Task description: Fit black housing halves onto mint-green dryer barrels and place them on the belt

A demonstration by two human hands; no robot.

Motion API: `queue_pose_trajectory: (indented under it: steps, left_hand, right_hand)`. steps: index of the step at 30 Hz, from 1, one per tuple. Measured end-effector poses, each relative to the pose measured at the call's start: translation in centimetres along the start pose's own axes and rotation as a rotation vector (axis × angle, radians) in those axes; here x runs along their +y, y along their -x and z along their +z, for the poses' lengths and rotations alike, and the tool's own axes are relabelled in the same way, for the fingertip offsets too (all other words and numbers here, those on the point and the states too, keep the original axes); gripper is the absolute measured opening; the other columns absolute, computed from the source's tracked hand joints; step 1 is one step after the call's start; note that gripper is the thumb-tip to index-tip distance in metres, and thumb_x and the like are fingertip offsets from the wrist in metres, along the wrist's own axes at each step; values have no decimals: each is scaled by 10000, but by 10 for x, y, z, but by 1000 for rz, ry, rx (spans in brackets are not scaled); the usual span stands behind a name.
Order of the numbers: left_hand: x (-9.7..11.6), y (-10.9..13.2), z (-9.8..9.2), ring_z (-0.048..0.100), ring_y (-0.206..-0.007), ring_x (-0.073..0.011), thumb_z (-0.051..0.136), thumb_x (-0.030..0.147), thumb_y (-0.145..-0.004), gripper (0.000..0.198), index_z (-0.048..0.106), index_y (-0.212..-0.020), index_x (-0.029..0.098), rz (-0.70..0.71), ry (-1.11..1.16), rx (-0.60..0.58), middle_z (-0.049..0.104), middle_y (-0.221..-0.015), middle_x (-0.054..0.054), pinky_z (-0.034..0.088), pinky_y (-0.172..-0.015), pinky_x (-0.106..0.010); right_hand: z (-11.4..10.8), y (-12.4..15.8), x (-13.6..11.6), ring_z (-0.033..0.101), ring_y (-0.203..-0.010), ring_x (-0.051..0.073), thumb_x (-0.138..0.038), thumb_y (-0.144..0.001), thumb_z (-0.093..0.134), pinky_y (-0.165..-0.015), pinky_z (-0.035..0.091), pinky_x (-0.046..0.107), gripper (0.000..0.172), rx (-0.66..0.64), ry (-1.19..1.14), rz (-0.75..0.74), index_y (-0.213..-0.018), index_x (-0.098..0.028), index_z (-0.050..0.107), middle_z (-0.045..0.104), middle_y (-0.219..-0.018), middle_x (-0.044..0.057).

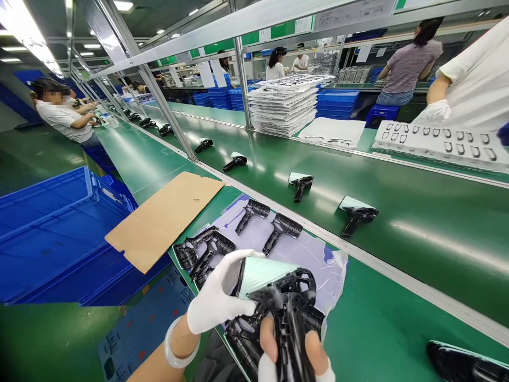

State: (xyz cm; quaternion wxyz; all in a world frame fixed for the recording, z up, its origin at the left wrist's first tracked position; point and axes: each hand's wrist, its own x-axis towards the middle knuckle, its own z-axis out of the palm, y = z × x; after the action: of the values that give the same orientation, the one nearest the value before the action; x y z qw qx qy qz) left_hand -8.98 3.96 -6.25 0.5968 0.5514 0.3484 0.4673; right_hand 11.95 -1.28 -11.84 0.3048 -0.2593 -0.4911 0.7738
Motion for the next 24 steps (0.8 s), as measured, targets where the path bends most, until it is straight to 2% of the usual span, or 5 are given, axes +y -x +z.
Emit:
queue_pose_trajectory:
  steps: [3,9,14,17,24]
  left_hand:
    - [-6,3,4,554,-1272,-307,891,371,-695,735,550,-1342,298,-3,155,-8,596,-1379,-86,415,-1102,-434]
    - [0,5,14,603,-1208,-263,859,420,-729,662,569,-1313,308,57,181,1,634,-1332,-68,477,-1019,-351]
    - [5,11,23,601,-1142,-253,880,526,-643,783,546,-1318,315,57,-34,80,627,-1246,-39,473,-977,-333]
    - [9,14,28,590,-1092,-239,738,571,-797,610,542,-1312,311,87,-149,96,611,-1213,-32,454,-957,-342]
    - [17,11,34,614,-1076,-229,336,514,-1031,427,646,-1176,259,105,-176,166,687,-1137,-43,437,-961,-342]
  right_hand:
    - [0,-20,4,604,-474,153,-929,-598,550,-494,524,265,715,-30,14,42,-675,-221,607,590,-519,-31]
    - [7,-61,5,588,-443,158,-813,-734,474,-497,500,300,624,-54,85,150,-603,-218,608,566,-458,-32]
    - [13,-9,1,570,-444,204,-732,-586,686,-460,492,302,464,19,97,183,-637,-275,624,501,-403,-15]
    - [17,21,-2,540,-455,200,-747,-638,629,-496,498,323,466,125,135,220,-739,-292,633,514,-457,-9]
    - [19,18,1,572,-658,240,-814,-589,540,-727,555,404,575,196,290,207,-796,-282,609,577,-605,19]
